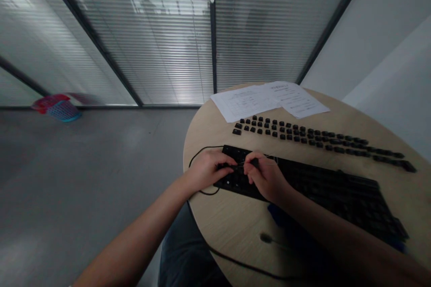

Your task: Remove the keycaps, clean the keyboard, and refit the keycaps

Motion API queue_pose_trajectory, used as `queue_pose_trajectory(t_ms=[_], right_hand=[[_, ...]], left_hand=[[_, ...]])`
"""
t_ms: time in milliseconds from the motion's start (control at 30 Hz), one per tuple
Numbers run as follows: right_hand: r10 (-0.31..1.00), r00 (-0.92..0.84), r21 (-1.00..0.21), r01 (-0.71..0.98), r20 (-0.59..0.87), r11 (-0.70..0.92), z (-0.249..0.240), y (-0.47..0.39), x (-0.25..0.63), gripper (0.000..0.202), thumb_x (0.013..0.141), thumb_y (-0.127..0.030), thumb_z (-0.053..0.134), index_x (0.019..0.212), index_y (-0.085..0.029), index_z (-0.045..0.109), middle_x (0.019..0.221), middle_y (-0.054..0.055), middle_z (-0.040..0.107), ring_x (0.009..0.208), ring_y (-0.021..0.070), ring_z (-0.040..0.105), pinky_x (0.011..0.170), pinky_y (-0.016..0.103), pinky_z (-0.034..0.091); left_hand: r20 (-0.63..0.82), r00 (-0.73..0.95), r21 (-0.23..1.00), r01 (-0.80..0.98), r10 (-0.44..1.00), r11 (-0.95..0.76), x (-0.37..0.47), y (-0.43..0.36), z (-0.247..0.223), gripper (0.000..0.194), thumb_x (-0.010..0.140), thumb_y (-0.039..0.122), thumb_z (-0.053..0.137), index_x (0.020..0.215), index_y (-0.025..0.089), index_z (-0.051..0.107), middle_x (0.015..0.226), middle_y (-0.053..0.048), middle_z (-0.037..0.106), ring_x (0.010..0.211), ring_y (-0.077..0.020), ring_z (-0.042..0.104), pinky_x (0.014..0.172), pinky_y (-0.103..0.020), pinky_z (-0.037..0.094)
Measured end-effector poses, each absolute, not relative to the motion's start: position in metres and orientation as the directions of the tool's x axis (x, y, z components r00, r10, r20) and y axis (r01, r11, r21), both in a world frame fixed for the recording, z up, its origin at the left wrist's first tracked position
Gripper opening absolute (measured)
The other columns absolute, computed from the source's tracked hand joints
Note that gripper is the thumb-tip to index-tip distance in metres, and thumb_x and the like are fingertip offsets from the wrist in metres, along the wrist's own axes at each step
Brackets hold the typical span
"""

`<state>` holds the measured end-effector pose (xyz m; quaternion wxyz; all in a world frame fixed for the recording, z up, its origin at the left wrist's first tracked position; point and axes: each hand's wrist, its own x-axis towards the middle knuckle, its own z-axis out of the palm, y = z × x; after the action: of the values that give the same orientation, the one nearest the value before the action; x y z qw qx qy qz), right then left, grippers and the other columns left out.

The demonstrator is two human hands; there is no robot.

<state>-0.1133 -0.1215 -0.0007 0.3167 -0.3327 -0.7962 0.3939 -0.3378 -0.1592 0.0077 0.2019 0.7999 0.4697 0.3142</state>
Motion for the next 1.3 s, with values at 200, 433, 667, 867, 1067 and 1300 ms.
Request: queue_pose_trajectory(t_ms=[200,433,667,867,1067,1300], right_hand=[[0.779,-0.557,-0.817,0.282,0.288,0.503,0.003,-0.124,-0.114,0.016,0.096,-0.035,0.053,0.089,-0.022,0.058,0.057,-0.005,0.057,0.049,0.0135,0.057,0.056,0.025,0.043],[0.830,-0.427,-0.801,0.316,0.359,0.509,0.010,-0.125,-0.109,0.019,0.099,-0.038,0.051,0.092,-0.023,0.059,0.057,-0.004,0.057,0.048,0.0135,0.055,0.051,0.026,0.039],[0.814,-0.459,-0.751,0.379,0.356,0.541,0.026,-0.125,-0.103,0.018,0.098,-0.037,0.052,0.091,-0.022,0.059,0.056,-0.005,0.057,0.048,0.0137,0.053,0.052,0.027,0.036],[0.788,-0.494,-0.745,0.350,0.369,0.568,0.025,-0.126,-0.103,0.015,0.097,-0.034,0.054,0.091,-0.023,0.060,0.062,-0.003,0.061,0.054,0.0149,0.057,0.057,0.027,0.039],[0.807,-0.475,-0.763,0.356,0.350,0.540,0.025,-0.124,-0.104,0.016,0.097,-0.035,0.054,0.090,-0.023,0.061,0.058,-0.003,0.059,0.051,0.0149,0.056,0.056,0.027,0.040],[0.823,-0.434,-0.774,0.349,0.367,0.529,0.022,-0.123,-0.102,0.018,0.096,-0.038,0.056,0.087,-0.023,0.060,0.053,-0.005,0.053,0.046,0.0135,0.051,0.051,0.027,0.037]], left_hand=[[0.269,0.297,0.712,0.580,0.916,-0.397,-0.335,-0.159,0.016,0.010,0.085,0.025,0.074,0.093,0.020,0.076,0.086,-0.002,0.074,0.078,-0.0153,0.067,0.072,-0.027,0.050],[0.261,0.250,0.687,0.631,0.932,-0.361,-0.340,-0.129,0.043,0.015,0.085,0.020,0.068,0.098,0.020,0.076,0.093,-0.003,0.076,0.080,-0.0156,0.066,0.074,-0.028,0.051],[0.252,0.428,0.307,0.815,0.868,-0.491,-0.318,-0.044,0.040,0.022,0.082,0.017,0.072,0.102,0.024,0.077,0.094,-0.003,0.077,0.092,-0.0223,0.065,0.087,-0.038,0.050],[0.206,0.413,0.197,0.870,0.887,-0.451,-0.313,-0.029,0.017,0.018,0.084,0.020,0.071,0.099,0.025,0.077,0.094,-0.005,0.076,0.098,-0.0259,0.063,0.093,-0.042,0.046],[0.240,0.429,0.222,0.849,0.871,-0.480,-0.318,-0.029,0.010,0.017,0.083,0.017,0.070,0.098,0.024,0.076,0.098,-0.005,0.075,0.099,-0.0251,0.061,0.092,-0.041,0.045],[0.333,0.452,0.261,0.799,0.828,-0.541,-0.323,-0.030,0.019,0.017,0.083,0.015,0.071,0.098,0.022,0.075,0.101,-0.005,0.074,0.100,-0.0225,0.063,0.095,-0.039,0.046]])
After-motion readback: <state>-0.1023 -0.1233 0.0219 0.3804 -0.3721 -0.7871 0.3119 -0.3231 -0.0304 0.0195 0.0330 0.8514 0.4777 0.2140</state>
